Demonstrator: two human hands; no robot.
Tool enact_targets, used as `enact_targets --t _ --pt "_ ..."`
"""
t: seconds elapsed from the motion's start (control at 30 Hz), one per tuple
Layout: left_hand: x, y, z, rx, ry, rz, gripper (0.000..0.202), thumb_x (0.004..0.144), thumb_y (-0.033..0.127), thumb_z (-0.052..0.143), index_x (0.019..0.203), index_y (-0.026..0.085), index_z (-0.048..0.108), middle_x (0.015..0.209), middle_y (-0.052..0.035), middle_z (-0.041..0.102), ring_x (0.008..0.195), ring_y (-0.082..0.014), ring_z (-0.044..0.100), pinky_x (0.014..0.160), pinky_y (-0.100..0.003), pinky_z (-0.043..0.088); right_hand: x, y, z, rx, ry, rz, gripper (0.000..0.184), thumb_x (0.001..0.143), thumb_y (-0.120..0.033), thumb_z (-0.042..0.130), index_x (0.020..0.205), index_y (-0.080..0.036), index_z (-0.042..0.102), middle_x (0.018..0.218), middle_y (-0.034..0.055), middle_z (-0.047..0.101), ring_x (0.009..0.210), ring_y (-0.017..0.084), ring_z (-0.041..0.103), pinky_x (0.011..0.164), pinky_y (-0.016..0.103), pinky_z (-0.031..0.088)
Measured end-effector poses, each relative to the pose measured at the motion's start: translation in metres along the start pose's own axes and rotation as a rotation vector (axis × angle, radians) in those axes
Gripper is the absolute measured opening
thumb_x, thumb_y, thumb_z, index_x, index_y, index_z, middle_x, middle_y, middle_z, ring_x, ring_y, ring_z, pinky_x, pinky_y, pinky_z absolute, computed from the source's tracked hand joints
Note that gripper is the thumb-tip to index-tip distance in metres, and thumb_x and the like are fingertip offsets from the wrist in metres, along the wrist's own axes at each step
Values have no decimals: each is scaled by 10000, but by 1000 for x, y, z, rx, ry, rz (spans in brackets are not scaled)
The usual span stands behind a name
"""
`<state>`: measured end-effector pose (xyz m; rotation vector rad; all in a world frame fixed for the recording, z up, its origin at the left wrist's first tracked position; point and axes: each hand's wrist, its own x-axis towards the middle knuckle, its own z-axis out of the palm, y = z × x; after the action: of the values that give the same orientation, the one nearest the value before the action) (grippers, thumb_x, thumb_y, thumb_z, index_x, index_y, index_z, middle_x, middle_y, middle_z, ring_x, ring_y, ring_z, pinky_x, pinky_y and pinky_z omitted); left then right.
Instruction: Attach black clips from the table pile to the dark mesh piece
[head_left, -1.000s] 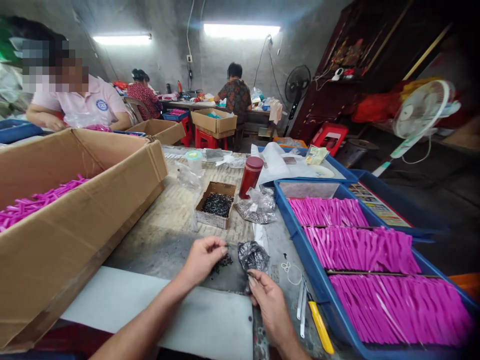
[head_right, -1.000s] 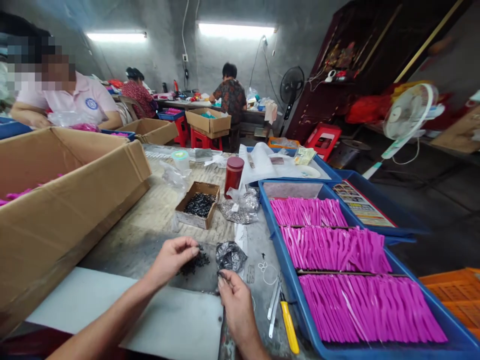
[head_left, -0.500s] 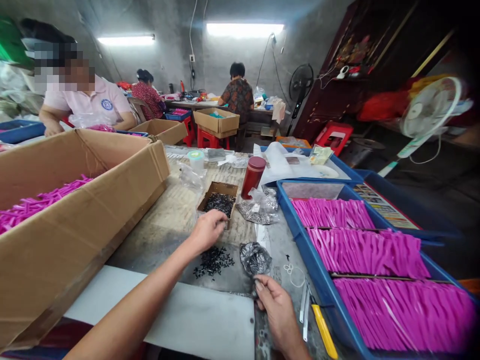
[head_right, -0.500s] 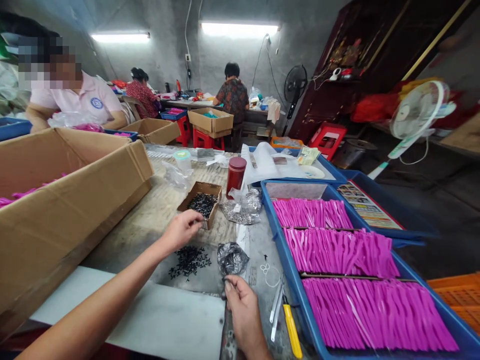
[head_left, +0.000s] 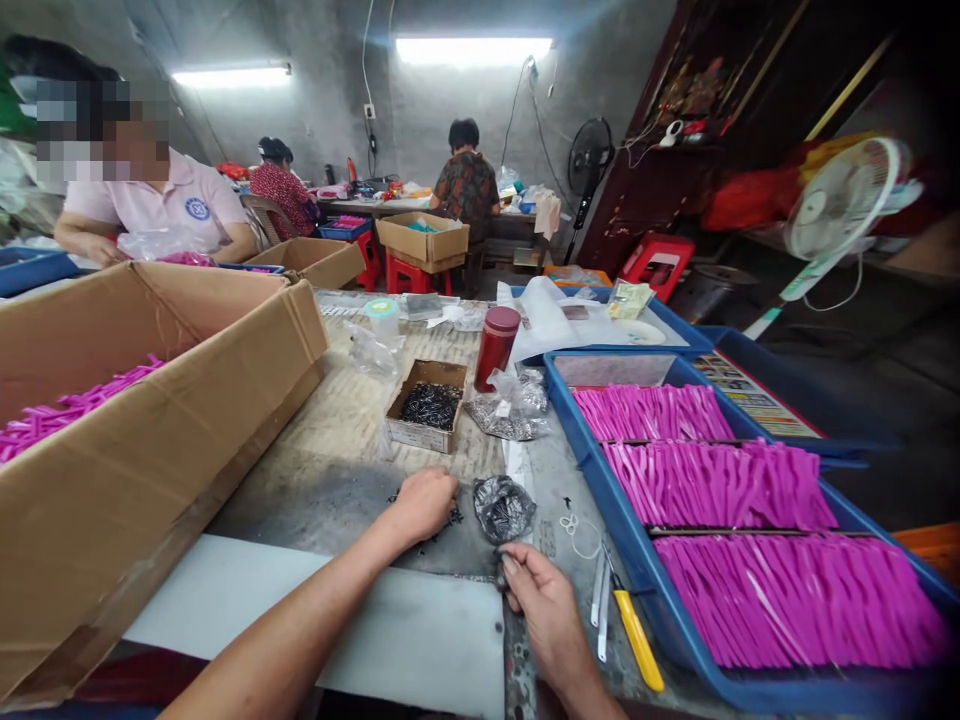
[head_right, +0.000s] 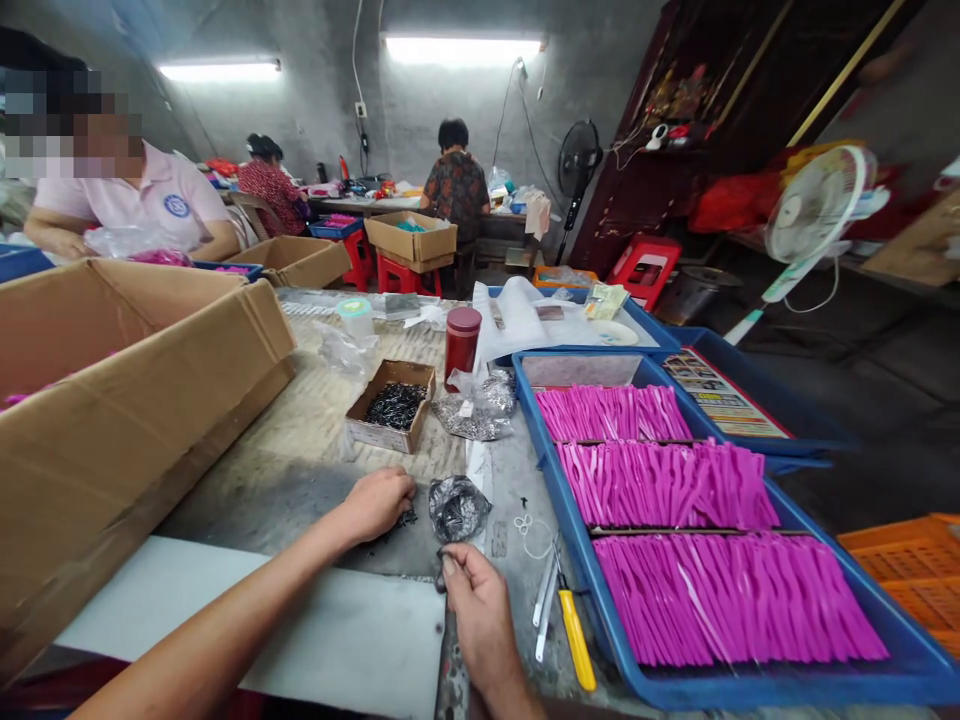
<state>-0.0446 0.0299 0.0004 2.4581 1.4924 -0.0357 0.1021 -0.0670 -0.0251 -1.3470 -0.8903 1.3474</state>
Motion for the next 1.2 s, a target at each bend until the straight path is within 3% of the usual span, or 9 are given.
enact_targets --t 0.33,0.53,0.8,0.87,0.93,1.07,1.2 --pt "-5 2 3 35 3 -22 215 766 170 349 776 146 563 804 -88 566 777 -189 525 646 -263 382 -1 0 1 1 -21 2 222 632 -350 546 704 -142 578 473 -61 404 412 69 311 404 185 262" --pt "-6 0 4 -4 -1 -50 150 723 223 435 798 169 553 836 -70 563 792 -193 530 632 -258 385 -1 -2 1 -9 -13 8 219 628 -345 537 701 -141 567 470 -62 406 420 72 322 413 187 268" --pt "-8 5 1 -76 53 -72 165 731 177 385 730 164 550 767 -62 559 727 -173 522 622 -247 362 -1 0 2 -17 -25 9 219 635 -345 526 712 -143 556 485 -55 415 432 79 332 420 190 266" --pt "-12 7 0 -241 135 -88 148 718 182 401 678 163 542 709 -37 539 692 -155 500 619 -236 349 -1 1 2 -22 -32 9 219 643 -343 519 715 -139 554 489 -54 413 434 77 328 420 189 263" --pt "-17 11 0 -597 193 -109 137 693 221 446 601 153 521 595 2 490 592 -125 455 558 -214 329 -1 0 2 -30 -40 3 216 651 -340 512 713 -137 555 488 -55 408 433 76 323 420 190 260" --pt "-30 25 5 -1437 107 -191 229 630 334 556 553 131 482 463 65 352 424 -51 286 423 -176 208 0 -4 5 -43 -52 -16 206 657 -337 512 699 -141 556 488 -51 419 427 75 323 410 190 249" --pt "-41 42 15 -1843 61 -253 246 586 318 624 563 124 475 471 71 343 411 -32 263 412 -171 185 -1 -9 11 -23 -78 -16 224 662 -360 512 664 -139 547 461 -60 392 402 64 297 390 185 232"
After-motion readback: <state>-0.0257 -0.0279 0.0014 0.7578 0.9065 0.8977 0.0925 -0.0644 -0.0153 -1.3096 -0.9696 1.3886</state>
